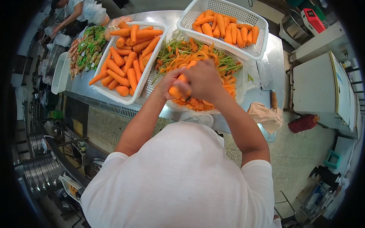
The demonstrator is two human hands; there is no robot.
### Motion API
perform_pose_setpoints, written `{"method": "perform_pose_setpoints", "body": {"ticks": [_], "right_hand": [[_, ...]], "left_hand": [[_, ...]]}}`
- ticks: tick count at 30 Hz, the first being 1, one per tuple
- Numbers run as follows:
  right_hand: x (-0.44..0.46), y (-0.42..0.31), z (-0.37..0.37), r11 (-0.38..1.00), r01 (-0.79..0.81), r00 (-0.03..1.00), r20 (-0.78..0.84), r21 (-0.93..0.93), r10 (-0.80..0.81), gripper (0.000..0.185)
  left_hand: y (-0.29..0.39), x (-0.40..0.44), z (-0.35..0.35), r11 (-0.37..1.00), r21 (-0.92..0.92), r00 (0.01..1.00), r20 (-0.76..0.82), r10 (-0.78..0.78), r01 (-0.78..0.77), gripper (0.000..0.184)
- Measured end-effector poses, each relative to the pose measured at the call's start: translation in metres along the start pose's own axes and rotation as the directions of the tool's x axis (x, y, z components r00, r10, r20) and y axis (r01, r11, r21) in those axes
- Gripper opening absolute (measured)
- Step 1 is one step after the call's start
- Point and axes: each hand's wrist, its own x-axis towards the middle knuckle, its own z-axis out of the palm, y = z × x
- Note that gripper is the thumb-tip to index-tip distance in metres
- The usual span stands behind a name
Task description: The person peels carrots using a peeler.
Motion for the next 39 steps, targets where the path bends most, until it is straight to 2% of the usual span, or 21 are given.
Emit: {"method": "perform_pose_setpoints", "body": {"ticks": [3, 5, 6, 8, 9, 11, 13, 15, 16, 18, 20, 22, 26, 28, 31, 32, 33, 34, 36, 37, 39], "right_hand": [[0.002, 0.001, 0.008, 0.983, 0.162, 0.982, -0.110, 0.089, -0.151, 0.050], [0.013, 0.056, 0.004, 0.986, -0.167, 0.983, 0.072, -0.001, 0.167, 0.048], [0.011, 0.077, 0.001, 0.986, -0.166, 0.984, 0.071, -0.003, 0.166, 0.048], [0.008, 0.105, -0.002, 0.900, -0.345, 0.936, -0.024, -0.267, 0.351, 0.049], [0.012, 0.097, -0.006, 0.903, -0.336, 0.939, -0.022, -0.268, 0.343, 0.049], [0.011, 0.050, -0.015, 0.910, -0.413, 0.902, 0.155, 0.044, 0.402, 0.047], [0.000, 0.003, -0.006, 0.999, 0.041, 0.999, 0.024, -0.003, -0.041, 0.044], [0.000, -0.008, 0.006, 0.994, 0.112, 0.994, -0.007, -0.005, -0.112, 0.042], [-0.003, -0.011, 0.010, 0.983, 0.185, 0.982, -0.030, -0.008, -0.186, 0.040], [0.002, 0.021, 0.010, 0.991, 0.114, 0.993, -0.037, -0.074, -0.117, 0.041], [0.009, 0.057, 0.000, 0.989, 0.044, 0.998, -0.043, -0.144, -0.051, 0.041], [0.019, 0.072, -0.015, 0.885, -0.257, 0.955, 0.040, -0.388, 0.295, 0.041], [0.011, 0.030, -0.020, 0.941, -0.270, 0.955, 0.065, -0.205, 0.288, 0.043], [0.002, -0.007, -0.009, 0.988, 0.151, 0.986, -0.062, -0.024, -0.152, 0.044], [0.001, -0.003, 0.008, 0.980, 0.189, 0.977, -0.111, 0.055, -0.182, 0.045], [0.003, 0.013, 0.010, 0.980, 0.189, 0.977, -0.111, 0.056, -0.182, 0.045], [0.007, 0.042, 0.008, 0.998, 0.047, 0.996, -0.067, -0.051, -0.051, 0.045], [0.009, 0.063, 0.005, 0.982, -0.094, 0.995, -0.039, -0.162, 0.089, 0.045], [0.011, 0.077, -0.006, 0.962, -0.179, 0.983, -0.070, -0.207, 0.168, 0.046], [0.015, 0.079, -0.011, 0.934, -0.260, 0.965, -0.105, -0.247, 0.241, 0.047], [0.010, 0.053, -0.012, 0.976, -0.164, 0.985, -0.076, -0.144, 0.154, 0.048]], "left_hand": [[0.006, -0.011, 0.007, 0.996, 0.091, 0.991, 0.132, -0.025, 0.013, 0.039], [0.004, -0.004, -0.014, 0.997, 0.073, 0.989, 0.143, -0.041, 0.031, 0.039], [0.004, 0.000, -0.021, 0.997, 0.054, 0.987, 0.153, -0.055, 0.047, 0.039], [0.002, -0.003, -0.016, 0.996, 0.073, 0.990, 0.132, -0.056, 0.046, 0.038], [0.002, -0.003, -0.014, 0.995, 0.088, 0.993, 0.110, -0.050, 0.040, 0.038], [-0.001, 0.003, -0.016, 0.998, 0.054, 0.995, 0.097, 0.009, -0.014, 0.038], [-0.001, 0.004, -0.002, 0.997, 0.039, 0.995, 0.087, 0.056, -0.059, 0.037], [0.004, -0.011, 0.034, 0.997, -0.043, 0.993, -0.107, 0.054, -0.059, 0.036], [0.003, -0.008, 0.022, 0.998, -0.040, 0.993, -0.111, 0.049, -0.054, 0.036], [0.001, 0.002, -0.012, 0.975, 0.207, 0.993, 0.104, 0.059, -0.080, 0.035], [0.003, 0.000, -0.011, 0.978, 0.197, 0.993, 0.104, 0.049, -0.069, 0.035], [0.001, -0.004, -0.009, 0.981, 0.183, 0.994, 0.098, 0.040, -0.058, 0.034], [-0.004, 0.001, -0.009, 0.998, 0.025, 0.995, 0.086, 0.059, -0.062, 0.035], [-0.003, 0.001, 0.000, 0.998, 0.011, 0.996, 0.059, 0.067, -0.068, 0.035], [-0.001, -0.003, 0.003, 0.998, -0.050, 0.998, -0.048, 0.037, -0.040, 0.035], [0.000, 0.001, -0.018, 0.999, 0.028, 0.997, 0.070, 0.033, -0.035, 0.038], [0.001, 0.005, -0.031, 0.994, 0.106, 0.982, 0.189, 0.021, -0.042, 0.042], [0.000, 0.005, -0.032, 0.994, 0.105, 0.981, 0.191, 0.022, -0.043, 0.042], [-0.002, 0.006, -0.031, 0.999, 0.009, 0.952, 0.305, 0.028, -0.032, 0.042], [-0.001, 0.007, -0.030, 0.999, 0.009, 0.951, 0.308, 0.030, -0.034, 0.042], [-0.004, 0.006, -0.027, 0.998, 0.024, 0.979, 0.198, 0.054, -0.060, 0.042]]}}
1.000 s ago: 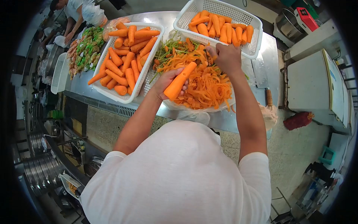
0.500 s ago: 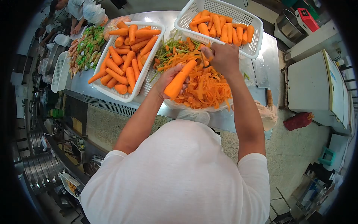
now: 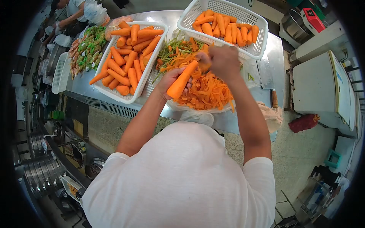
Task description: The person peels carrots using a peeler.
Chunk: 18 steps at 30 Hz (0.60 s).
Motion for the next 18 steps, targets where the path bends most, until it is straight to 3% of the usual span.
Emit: {"method": "perform_pose_setpoints", "body": {"ticks": [1, 2, 4, 5, 6, 7, 9, 11, 15, 18], "right_hand": [[-0.007, -0.020, -0.003, 0.990, 0.083, 0.996, 0.001, 0.112, -0.084, 0.048], [-0.013, -0.041, -0.003, 0.990, 0.081, 0.997, 0.001, 0.112, -0.082, 0.048], [-0.023, -0.074, -0.001, 0.915, 0.380, 0.924, -0.105, 0.134, -0.368, 0.049], [-0.020, -0.067, 0.004, 0.916, 0.377, 0.925, -0.108, 0.133, -0.365, 0.049], [-0.016, -0.051, 0.012, 0.943, 0.321, 0.945, -0.103, 0.093, -0.312, 0.049], [-0.011, -0.033, 0.017, 0.963, 0.265, 0.961, -0.100, 0.051, -0.259, 0.049], [0.003, 0.015, 0.016, 0.997, 0.047, 0.999, -0.009, -0.068, -0.048, 0.048], [0.006, 0.046, 0.010, 0.969, -0.129, 0.991, -0.003, -0.211, 0.132, 0.049], [-0.006, 0.041, 0.003, 0.964, -0.204, 0.978, -0.002, -0.173, 0.206, 0.050], [-0.015, 0.014, 0.003, 0.977, -0.212, 0.974, 0.088, 0.032, 0.208, 0.052]], "left_hand": [[-0.001, 0.000, 0.003, 1.000, -0.003, 1.000, -0.001, 0.002, -0.002, 0.042], [-0.001, 0.002, 0.008, 1.000, 0.024, 0.998, -0.068, 0.016, -0.015, 0.042], [0.002, 0.001, 0.026, 0.998, 0.056, 0.990, -0.135, 0.027, -0.019, 0.041], [0.005, -0.002, 0.039, 1.000, 0.023, 0.972, -0.232, 0.021, -0.016, 0.039], [0.005, -0.005, 0.047, 1.000, -0.014, 0.944, -0.329, 0.010, -0.015, 0.037], [0.004, -0.006, 0.033, 1.000, -0.015, 0.944, -0.329, 0.009, -0.014, 0.037], [0.005, -0.006, -0.004, 0.998, 0.049, 0.998, 0.033, -0.048, 0.047, 0.046], [0.004, -0.010, 0.011, 1.000, 0.015, 0.999, 0.042, -0.021, 0.021, 0.044], [0.007, -0.013, 0.016, 1.000, -0.023, 0.999, 0.031, 0.012, -0.011, 0.044], [0.009, -0.012, 0.016, 0.999, 0.017, 0.999, 0.018, 0.038, -0.038, 0.043]]}}
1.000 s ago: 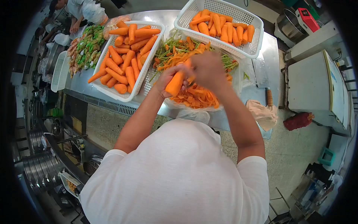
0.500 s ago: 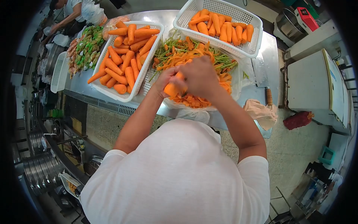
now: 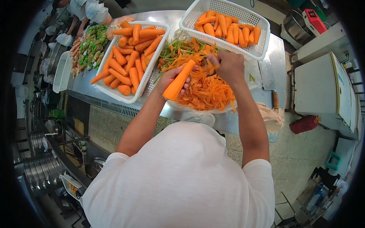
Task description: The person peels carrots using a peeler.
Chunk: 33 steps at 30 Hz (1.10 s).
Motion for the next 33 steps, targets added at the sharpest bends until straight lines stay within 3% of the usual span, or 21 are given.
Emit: {"method": "perform_pose_setpoints", "body": {"ticks": [4, 5, 6, 7, 10, 12, 17, 19, 20, 21, 23, 24, 25, 26, 27, 28, 29, 31, 32, 33], "right_hand": [[-0.027, -0.061, -0.007, 0.939, 0.260, 0.965, -0.021, 0.223, -0.263, 0.049], [-0.032, -0.072, -0.003, 0.942, 0.253, 0.967, -0.023, 0.220, -0.255, 0.049], [-0.037, -0.082, 0.002, 0.917, 0.366, 0.930, -0.036, 0.158, -0.365, 0.047], [-0.040, -0.085, 0.004, 0.876, 0.473, 0.881, -0.043, 0.093, -0.471, 0.046], [-0.022, -0.067, 0.002, 0.904, 0.428, 0.904, 0.014, 0.009, -0.428, 0.045], [-0.007, -0.049, 0.001, 0.910, 0.414, 0.910, -0.023, -0.037, -0.415, 0.045], [0.013, -0.030, -0.010, 0.920, 0.370, 0.921, -0.077, -0.128, -0.381, 0.047], [0.022, -0.013, -0.012, 0.930, 0.253, 0.938, -0.168, -0.269, -0.304, 0.048], [0.025, -0.001, -0.015, 0.924, 0.148, 0.948, -0.215, -0.354, -0.234, 0.051], [0.025, 0.013, -0.016, 0.924, 0.145, 0.948, -0.219, -0.355, -0.233, 0.051], [0.023, 0.038, -0.011, 0.935, -0.170, 0.981, -0.140, -0.311, 0.132, 0.054], [0.019, 0.044, -0.008, 0.936, -0.164, 0.982, -0.141, -0.311, 0.125, 0.054], [0.011, 0.047, -0.003, 0.942, -0.219, 0.976, -0.043, -0.254, 0.215, 0.055], [0.002, 0.050, 0.002, 0.939, -0.277, 0.953, 0.062, -0.203, 0.295, 0.057], [-0.006, 0.053, 0.008, 0.942, -0.266, 0.957, 0.063, -0.204, 0.284, 0.057], [-0.015, 0.053, 0.013, 0.930, -0.311, 0.928, 0.150, -0.197, 0.342, 0.057], [-0.023, 0.055, 0.018, 0.914, -0.354, 0.888, 0.238, -0.196, 0.395, 0.058], [-0.032, 0.054, 0.021, 0.913, -0.376, 0.879, 0.251, -0.159, 0.406, 0.059], [-0.038, 0.051, 0.023, 0.903, -0.413, 0.862, 0.268, -0.121, 0.430, 0.060], [-0.044, 0.051, 0.025, 0.910, -0.398, 0.866, 0.280, -0.118, 0.415, 0.060]], "left_hand": [[-0.004, 0.006, -0.002, 0.999, 0.038, 0.999, -0.051, -0.010, 0.012, 0.041], [-0.005, 0.008, 0.019, 1.000, -0.019, 0.983, -0.183, -0.021, 0.018, 0.040], [-0.005, 0.010, 0.031, 0.997, -0.075, 0.950, -0.310, -0.040, 0.017, 0.039], [-0.006, 0.010, 0.031, 0.997, -0.072, 0.951, -0.307, -0.047, 0.026, 0.039], [-0.006, 0.010, 0.019, 1.000, -0.005, 0.956, -0.291, -0.025, 0.025, 0.038], [-0.006, 0.012, -0.001, 0.991, 0.120, 0.998, 0.024, -0.054, 0.051, 0.039], [-0.005, 0.016, 0.001, 0.994, 0.066, 0.996, -0.018, -0.088, 0.089, 0.040], [-0.006, 0.011, 0.004, 0.994, 0.041, 0.995, -0.016, -0.099, 0.099, 0.042], [-0.007, 0.007, 0.006, 0.994, -0.043, 0.993, 0.070, -0.098, 0.101, 0.045], [-0.007, 0.004, 0.007, 0.986, -0.126, 0.984, 0.156, -0.090, 0.110, 0.048], [-0.011, -0.005, 0.005, 0.981, -0.173, 0.988, 0.146, -0.056, 0.082, 0.051], [-0.010, -0.008, 0.003, 0.974, -0.223, 0.991, 0.135, -0.018, 0.048, 0.054], [-0.009, -0.009, 0.002, 0.974, -0.224, 0.991, 0.135, -0.010, 0.040, 0.054], [-0.007, -0.010, 0.000, 0.996, -0.083, 0.996, 0.081, -0.025, 0.032, 0.055], [-0.005, -0.011, -0.001, 0.998, 0.061, 0.999, 0.024, -0.029, 0.027, 0.057], [-0.002, -0.008, 0.004, 0.998, 0.059, 1.000, 0.024, -0.016, 0.014, 0.057], [0.001, -0.001, 0.008, 0.973, 0.215, 0.997, -0.015, -0.077, 0.078, 0.055], [0.008, 0.027, 0.011, 0.893, 0.430, 0.990, -0.097, -0.101, 0.134, 0.049], [0.012, 0.051, 0.007, 0.860, 0.494, 0.989, -0.131, -0.074, 0.130, 0.045], [0.020, 0.081, 0.003, 0.946, 0.316, 0.988, -0.154, -0.027, 0.075, 0.041]]}}
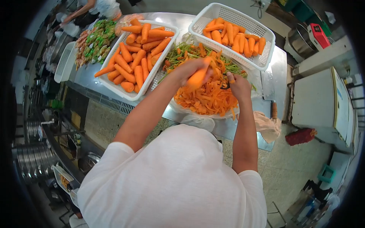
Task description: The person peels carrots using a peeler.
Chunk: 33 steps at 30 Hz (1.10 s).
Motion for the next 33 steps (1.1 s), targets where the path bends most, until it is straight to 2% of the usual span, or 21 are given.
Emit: {"method": "perform_pose_setpoints", "body": {"ticks": [1, 3, 4, 8, 9, 10, 12, 14, 16, 17, 19, 20, 22, 24, 26, 27, 29, 30, 31, 32, 33], "right_hand": [[-0.002, 0.003, 0.003, 0.997, -0.008, 0.999, -0.040, 0.083, 0.011, 0.058], [-0.004, 0.002, 0.005, 0.984, 0.022, 0.998, -0.067, 0.176, -0.010, 0.057], [-0.008, 0.003, 0.001, 0.956, 0.011, 0.997, -0.073, 0.293, 0.011, 0.054], [-0.029, 0.025, -0.004, 0.876, 0.013, 0.995, -0.092, 0.482, 0.035, 0.041], [-0.037, 0.029, -0.006, 0.872, 0.014, 0.996, -0.088, 0.490, 0.033, 0.041], [-0.045, 0.032, -0.009, 0.839, 0.042, 0.994, -0.105, 0.542, 0.018, 0.039], [-0.061, 0.036, -0.013, 0.802, 0.067, 0.992, -0.122, 0.593, 0.008, 0.039], [-0.074, 0.039, -0.015, 0.840, 0.014, 0.992, -0.110, 0.542, 0.054, 0.038], [-0.078, 0.046, -0.008, 0.819, 0.036, 0.992, -0.120, 0.573, 0.040, 0.038], [-0.080, 0.046, -0.005, 0.828, 0.023, 0.993, -0.105, 0.561, 0.044, 0.035], [-0.076, 0.041, -0.005, 0.838, 0.018, 0.995, -0.095, 0.545, 0.041, 0.032], [-0.075, 0.039, -0.005, 0.852, 0.020, 0.997, -0.075, 0.524, 0.023, 0.030], [-0.071, 0.031, -0.005, 0.864, 0.022, 0.998, -0.059, 0.504, 0.008, 0.028], [-0.069, 0.019, -0.004, 0.852, 0.084, 0.996, -0.075, 0.516, -0.053, 0.026], [-0.068, 0.006, -0.004, 0.852, 0.100, 0.995, -0.061, 0.514, -0.079, 0.027], [-0.069, -0.001, -0.004, 0.854, 0.113, 0.994, -0.060, 0.508, -0.095, 0.028], [-0.065, 0.001, 0.002, 0.871, 0.198, 0.979, -0.139, 0.450, -0.151, 0.034], [-0.062, 0.005, 0.010, 0.876, 0.181, 0.981, -0.150, 0.447, -0.126, 0.034], [-0.062, 0.009, 0.019, 0.854, 0.203, 0.974, -0.186, 0.479, -0.128, 0.035], [-0.061, 0.012, 0.024, 0.831, 0.227, 0.967, -0.221, 0.508, -0.129, 0.037], [-0.060, 0.010, 0.026, 0.840, 0.209, 0.968, -0.228, 0.500, -0.105, 0.037]], "left_hand": [[0.005, 0.023, 0.002, 0.979, -0.199, 0.998, -0.046, 0.036, -0.044, 0.037], [0.033, 0.026, 0.044, 0.865, -0.272, 0.901, -0.234, 0.365, -0.421, 0.040], [0.043, 0.016, 0.052, 0.858, -0.263, 0.890, -0.256, 0.378, -0.440, 0.040], [0.046, -0.017, 0.036, 0.858, -0.052, 0.853, -0.156, 0.499, -0.511, 0.057], [0.048, -0.036, 0.021, 0.801, 0.352, 0.812, -0.161, 0.561, -0.484, 0.054], [0.049, -0.055, 0.003, 0.614, 0.697, 0.775, -0.132, 0.618, -0.371, 0.051], [0.043, -0.086, -0.058, 0.084, 0.996, 0.482, -0.069, 0.874, -0.011, 0.046], [0.048, -0.123, -0.139, 0.016, 0.948, 0.387, -0.146, 0.910, 0.319, 0.054], [0.063, -0.171, -0.162, 0.103, 0.737, 0.242, -0.345, 0.907, 0.668, 0.054], [0.067, -0.191, -0.184, 0.112, 0.602, 0.173, -0.395, 0.902, 0.791, 0.055], [0.072, -0.222, -0.206, 0.146, 0.500, 0.067, -0.383, 0.921, 0.854, 0.055], [0.076, -0.237, -0.213, 0.151, 0.499, 0.064, -0.388, 0.920, 0.854, 0.055], [0.089, -0.262, -0.209, 0.057, 0.453, 0.291, -0.658, 0.694, 0.890, 0.054], [0.089, -0.270, -0.214, -0.045, 0.427, 0.329, -0.623, 0.710, 0.903, 0.051], [0.097, -0.279, -0.222, -0.112, 0.505, 0.450, -0.621, 0.642, 0.856, 0.050], [0.096, -0.286, -0.244, -0.117, 0.512, 0.459, -0.619, 0.637, 0.851, 0.050], [0.091, -0.283, -0.295, -0.056, 0.747, 0.559, -0.442, 0.702, 0.662, 0.049], [0.091, -0.272, -0.273, -0.072, 0.761, 0.579, -0.424, 0.696, 0.644, 0.049], [0.085, -0.265, -0.224, 0.308, 0.834, 0.468, -0.521, 0.714, 0.458, 0.051], [0.078, -0.255, -0.177, 0.629, 0.757, 0.385, -0.642, 0.663, 0.179, 0.053], [0.072, -0.238, -0.142, 0.645, 0.761, 0.444, -0.601, 0.665, 0.065, 0.054]]}}
